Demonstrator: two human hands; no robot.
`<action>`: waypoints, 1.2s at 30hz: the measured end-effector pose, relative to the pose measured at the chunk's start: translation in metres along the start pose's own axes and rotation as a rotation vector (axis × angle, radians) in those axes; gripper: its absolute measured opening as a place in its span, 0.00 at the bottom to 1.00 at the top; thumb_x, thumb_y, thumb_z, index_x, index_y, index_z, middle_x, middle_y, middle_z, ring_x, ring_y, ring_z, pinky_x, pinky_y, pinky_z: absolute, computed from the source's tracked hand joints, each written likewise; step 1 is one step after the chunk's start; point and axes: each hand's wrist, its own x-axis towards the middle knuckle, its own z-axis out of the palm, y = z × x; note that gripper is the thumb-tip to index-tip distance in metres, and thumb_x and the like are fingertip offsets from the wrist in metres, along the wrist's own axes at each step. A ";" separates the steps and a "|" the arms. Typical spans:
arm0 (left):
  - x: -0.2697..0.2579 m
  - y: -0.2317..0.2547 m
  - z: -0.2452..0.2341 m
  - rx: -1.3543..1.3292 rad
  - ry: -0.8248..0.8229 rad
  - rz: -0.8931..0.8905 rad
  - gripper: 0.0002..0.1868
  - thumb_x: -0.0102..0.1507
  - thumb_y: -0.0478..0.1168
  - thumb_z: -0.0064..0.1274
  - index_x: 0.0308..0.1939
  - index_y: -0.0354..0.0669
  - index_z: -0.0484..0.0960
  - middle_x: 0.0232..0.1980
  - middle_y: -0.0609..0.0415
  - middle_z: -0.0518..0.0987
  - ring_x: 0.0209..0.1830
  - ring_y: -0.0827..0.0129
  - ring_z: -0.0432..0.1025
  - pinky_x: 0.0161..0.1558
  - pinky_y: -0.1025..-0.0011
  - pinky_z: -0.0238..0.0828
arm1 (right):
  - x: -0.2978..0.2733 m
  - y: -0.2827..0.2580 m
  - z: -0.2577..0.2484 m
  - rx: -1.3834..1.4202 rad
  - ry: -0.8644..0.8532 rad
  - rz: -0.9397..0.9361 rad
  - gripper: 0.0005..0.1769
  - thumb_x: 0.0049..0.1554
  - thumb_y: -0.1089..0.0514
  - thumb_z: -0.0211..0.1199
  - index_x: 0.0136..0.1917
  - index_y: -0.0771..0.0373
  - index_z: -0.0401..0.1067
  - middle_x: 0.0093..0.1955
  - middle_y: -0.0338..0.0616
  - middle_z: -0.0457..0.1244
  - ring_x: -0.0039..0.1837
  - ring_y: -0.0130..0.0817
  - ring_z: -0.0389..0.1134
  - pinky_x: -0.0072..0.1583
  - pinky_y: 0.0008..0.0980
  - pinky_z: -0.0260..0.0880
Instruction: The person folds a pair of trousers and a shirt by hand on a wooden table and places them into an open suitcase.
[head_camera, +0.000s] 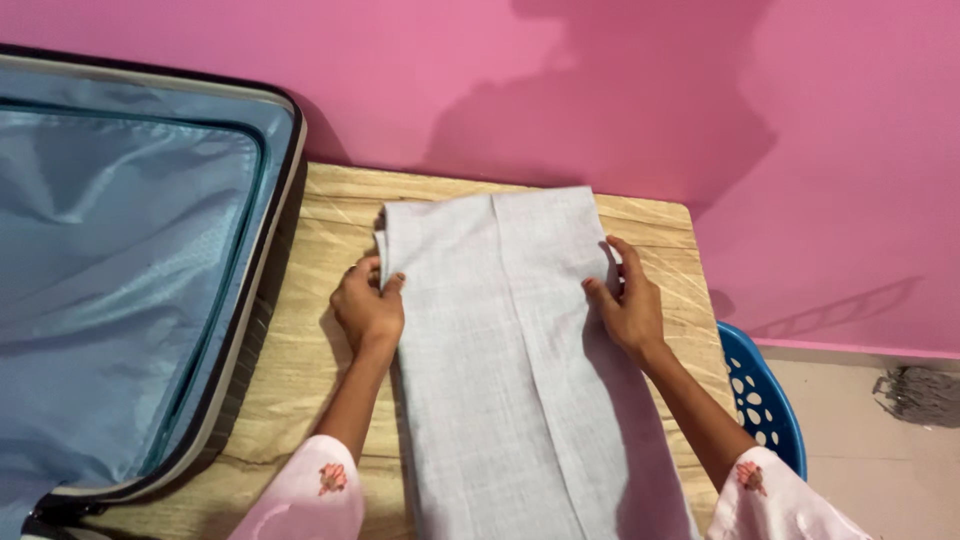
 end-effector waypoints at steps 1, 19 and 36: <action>-0.007 -0.001 0.002 0.001 -0.003 -0.004 0.25 0.61 0.43 0.60 0.62 0.42 0.81 0.56 0.45 0.84 0.53 0.54 0.80 0.58 0.61 0.74 | -0.006 -0.001 -0.004 -0.003 -0.002 0.003 0.40 0.56 0.51 0.65 0.79 0.49 0.58 0.57 0.58 0.68 0.52 0.49 0.73 0.56 0.44 0.74; -0.139 -0.041 -0.033 -0.242 -0.306 -0.240 0.39 0.54 0.34 0.65 0.68 0.34 0.67 0.59 0.41 0.80 0.57 0.55 0.77 0.58 0.60 0.75 | -0.133 0.017 -0.029 0.234 -0.201 0.393 0.55 0.41 0.47 0.77 0.72 0.74 0.55 0.59 0.60 0.67 0.55 0.47 0.75 0.58 0.46 0.79; -0.150 0.070 -0.156 -0.424 -0.520 0.147 0.27 0.60 0.54 0.57 0.58 0.44 0.84 0.57 0.52 0.80 0.62 0.67 0.68 0.62 0.52 0.57 | -0.143 -0.002 -0.149 0.594 -0.316 0.047 0.48 0.52 0.37 0.62 0.73 0.74 0.58 0.75 0.62 0.57 0.77 0.55 0.55 0.74 0.53 0.52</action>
